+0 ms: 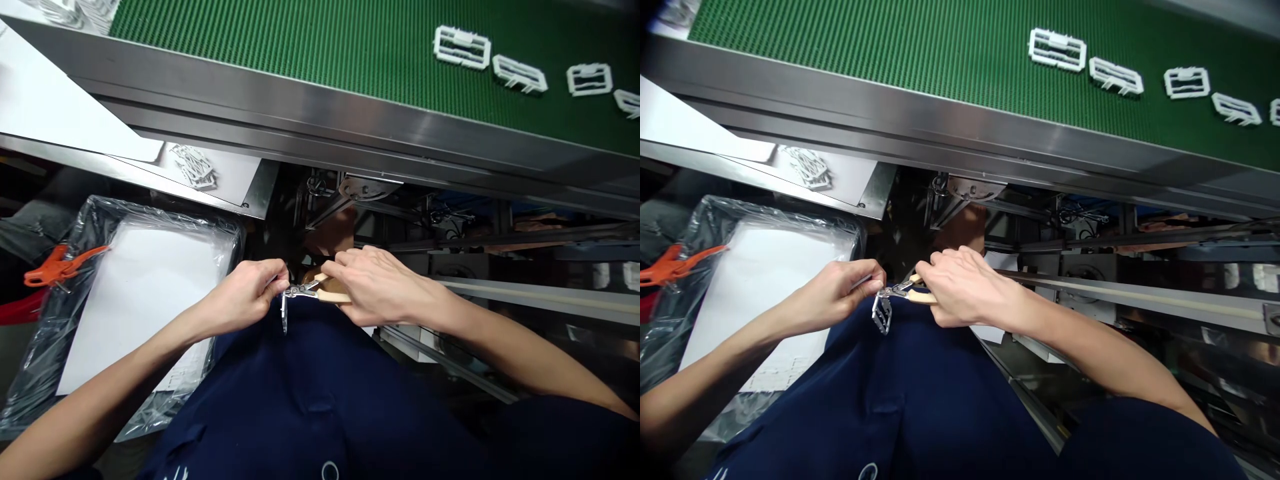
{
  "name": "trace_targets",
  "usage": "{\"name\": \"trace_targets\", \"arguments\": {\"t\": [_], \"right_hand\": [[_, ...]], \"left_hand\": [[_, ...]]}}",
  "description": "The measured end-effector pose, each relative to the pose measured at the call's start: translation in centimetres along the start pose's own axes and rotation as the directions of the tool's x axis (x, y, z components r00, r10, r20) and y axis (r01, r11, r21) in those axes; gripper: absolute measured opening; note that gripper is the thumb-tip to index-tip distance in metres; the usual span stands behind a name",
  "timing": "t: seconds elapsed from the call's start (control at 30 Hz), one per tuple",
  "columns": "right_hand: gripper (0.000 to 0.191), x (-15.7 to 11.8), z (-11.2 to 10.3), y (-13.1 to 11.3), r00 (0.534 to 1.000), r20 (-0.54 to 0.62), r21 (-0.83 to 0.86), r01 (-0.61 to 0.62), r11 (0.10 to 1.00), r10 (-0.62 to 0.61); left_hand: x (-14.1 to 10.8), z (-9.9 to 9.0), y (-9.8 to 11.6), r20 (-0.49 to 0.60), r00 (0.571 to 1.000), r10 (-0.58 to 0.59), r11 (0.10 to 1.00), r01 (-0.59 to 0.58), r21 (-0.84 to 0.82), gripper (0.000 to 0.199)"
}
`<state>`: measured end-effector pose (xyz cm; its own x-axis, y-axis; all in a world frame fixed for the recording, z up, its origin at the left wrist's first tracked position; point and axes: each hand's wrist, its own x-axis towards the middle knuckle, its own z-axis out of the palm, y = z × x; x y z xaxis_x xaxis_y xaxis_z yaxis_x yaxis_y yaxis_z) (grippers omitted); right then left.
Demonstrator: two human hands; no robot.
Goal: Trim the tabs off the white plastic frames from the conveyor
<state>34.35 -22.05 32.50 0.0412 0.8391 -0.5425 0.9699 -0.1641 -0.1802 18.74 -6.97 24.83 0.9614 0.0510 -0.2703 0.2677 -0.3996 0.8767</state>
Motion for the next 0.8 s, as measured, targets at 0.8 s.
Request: {"name": "trace_targets", "arguments": {"t": [0.8], "right_hand": [[0.019, 0.2, 6.9, 2.2, 0.946, -0.152, 0.435, -0.196, 0.879, 0.286]], "left_hand": [[1.2, 4.3, -4.4, 0.081, 0.938, -0.336, 0.418, 0.226, -0.88, 0.046]]}}
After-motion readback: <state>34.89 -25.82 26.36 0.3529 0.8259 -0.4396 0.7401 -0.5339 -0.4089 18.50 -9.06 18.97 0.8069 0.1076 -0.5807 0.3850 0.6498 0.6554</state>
